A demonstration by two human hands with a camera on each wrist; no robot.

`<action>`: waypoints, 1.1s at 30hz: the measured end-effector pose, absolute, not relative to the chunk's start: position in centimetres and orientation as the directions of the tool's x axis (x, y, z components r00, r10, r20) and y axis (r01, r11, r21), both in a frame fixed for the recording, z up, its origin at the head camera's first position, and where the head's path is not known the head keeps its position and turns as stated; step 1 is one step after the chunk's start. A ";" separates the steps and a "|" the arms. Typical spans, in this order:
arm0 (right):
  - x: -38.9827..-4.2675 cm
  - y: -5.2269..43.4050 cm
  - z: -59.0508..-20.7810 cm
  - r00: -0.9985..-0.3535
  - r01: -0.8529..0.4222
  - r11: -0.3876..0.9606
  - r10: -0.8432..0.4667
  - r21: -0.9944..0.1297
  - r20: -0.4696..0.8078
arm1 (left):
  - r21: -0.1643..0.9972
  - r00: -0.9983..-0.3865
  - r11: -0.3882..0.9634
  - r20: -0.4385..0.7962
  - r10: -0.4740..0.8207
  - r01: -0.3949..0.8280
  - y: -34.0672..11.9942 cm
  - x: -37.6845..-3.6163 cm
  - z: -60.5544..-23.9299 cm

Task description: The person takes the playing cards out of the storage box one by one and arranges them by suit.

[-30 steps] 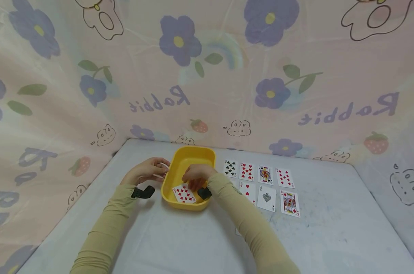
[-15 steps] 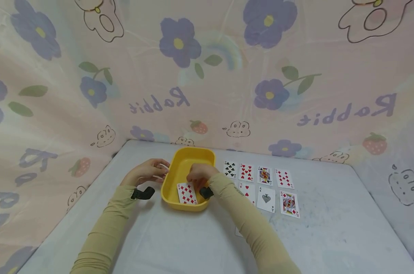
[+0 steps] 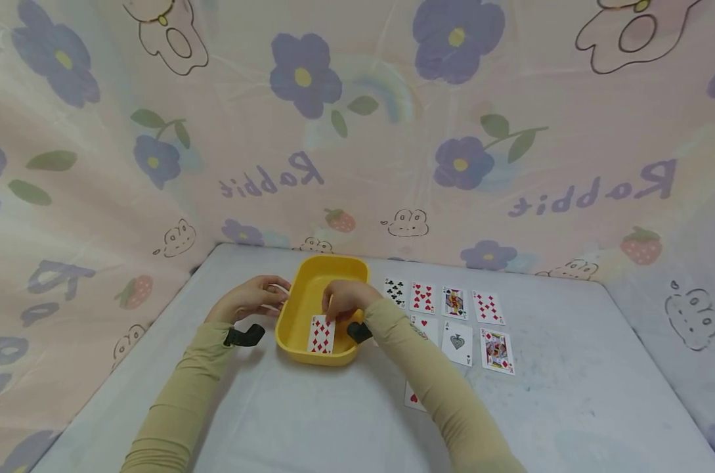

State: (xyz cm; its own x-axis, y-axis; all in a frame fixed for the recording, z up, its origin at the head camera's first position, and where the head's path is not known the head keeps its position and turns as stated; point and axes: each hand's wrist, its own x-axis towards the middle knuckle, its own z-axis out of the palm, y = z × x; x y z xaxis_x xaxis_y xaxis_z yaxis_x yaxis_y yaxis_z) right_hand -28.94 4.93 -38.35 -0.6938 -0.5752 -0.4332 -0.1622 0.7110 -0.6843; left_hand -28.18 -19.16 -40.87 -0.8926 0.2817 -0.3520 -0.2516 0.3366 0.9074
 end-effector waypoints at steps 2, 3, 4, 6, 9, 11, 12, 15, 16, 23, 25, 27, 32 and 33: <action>-28.7 5.1 -38.2 -0.698 -0.164 0.696 -0.582 -0.699 -0.416 | 0.907 -0.893 0.337 -0.352 0.280 -0.252 -19.1 -28.1 -40.8; -28.6 5.2 -38.0 -0.700 -0.165 0.688 -0.586 -0.707 -0.408 | 0.907 -0.894 0.337 -0.351 0.279 -0.251 -19.1 -28.1 -40.8; -28.5 5.4 -37.8 -0.704 -0.162 0.682 -0.586 -0.713 -0.401 | 0.908 -0.894 0.336 -0.349 0.281 -0.249 -19.1 -28.0 -40.8; -28.4 5.8 -37.4 -0.711 -0.163 0.665 -0.591 -0.729 -0.381 | 0.911 -0.894 0.333 -0.343 0.288 -0.242 -19.1 -28.0 -40.9; -28.3 6.7 -36.8 -0.734 -0.163 0.642 -0.586 -0.749 -0.342 | 0.917 -0.893 0.323 -0.333 0.302 -0.233 -19.2 -27.9 -40.9; -28.2 7.5 -36.5 -0.755 -0.159 0.608 -0.582 -0.778 -0.302 | 0.920 -0.892 0.318 -0.328 0.310 -0.228 -19.3 -27.9 -41.0; -28.2 8.0 -36.4 -0.765 -0.160 0.588 -0.581 -0.793 -0.277 | 0.921 -0.892 0.316 -0.327 0.313 -0.227 -19.3 -27.9 -41.0; -28.0 9.4 -36.1 -0.799 -0.145 0.521 -0.563 -0.841 -0.211 | 0.921 -0.890 0.314 -0.329 0.316 -0.229 -19.4 -27.9 -40.9; -28.0 9.9 -36.1 -0.810 -0.143 0.502 -0.554 -0.853 -0.190 | 0.920 -0.890 0.315 -0.331 0.315 -0.231 -19.4 -27.9 -40.8; -26.9 13.1 -36.6 -0.879 -0.112 0.427 -0.464 -0.897 -0.111 | 0.913 -0.888 0.332 -0.342 0.308 -0.237 -19.3 -27.8 -40.6; -26.5 14.0 -36.8 -0.888 -0.092 0.400 -0.447 -0.912 -0.106 | 0.913 -0.887 0.333 -0.341 0.311 -0.234 -19.3 -27.7 -40.6; -26.1 14.8 -37.0 -0.895 -0.070 0.368 -0.434 -0.927 -0.105 | 0.914 -0.887 0.336 -0.337 0.314 -0.228 -19.3 -27.8 -40.7; -25.2 17.0 -37.4 -0.906 -0.012 0.297 -0.406 -0.955 -0.115 | 0.916 -0.887 0.334 -0.334 0.320 -0.224 -19.3 -27.8 -40.7; -25.1 17.5 -37.4 -0.906 -0.005 0.290 -0.406 -0.957 -0.118 | 0.915 -0.886 0.334 -0.335 0.320 -0.225 -19.3 -27.8 -40.7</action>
State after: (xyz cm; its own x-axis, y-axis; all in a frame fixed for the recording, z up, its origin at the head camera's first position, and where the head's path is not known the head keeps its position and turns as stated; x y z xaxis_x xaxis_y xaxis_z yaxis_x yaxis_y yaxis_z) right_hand -25.06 17.52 -37.41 -0.9061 -0.4062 -0.1182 -0.0052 0.2902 -0.9569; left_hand -27.85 -19.29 -40.65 -0.8863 0.3204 -0.3345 -0.2248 0.3340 0.9154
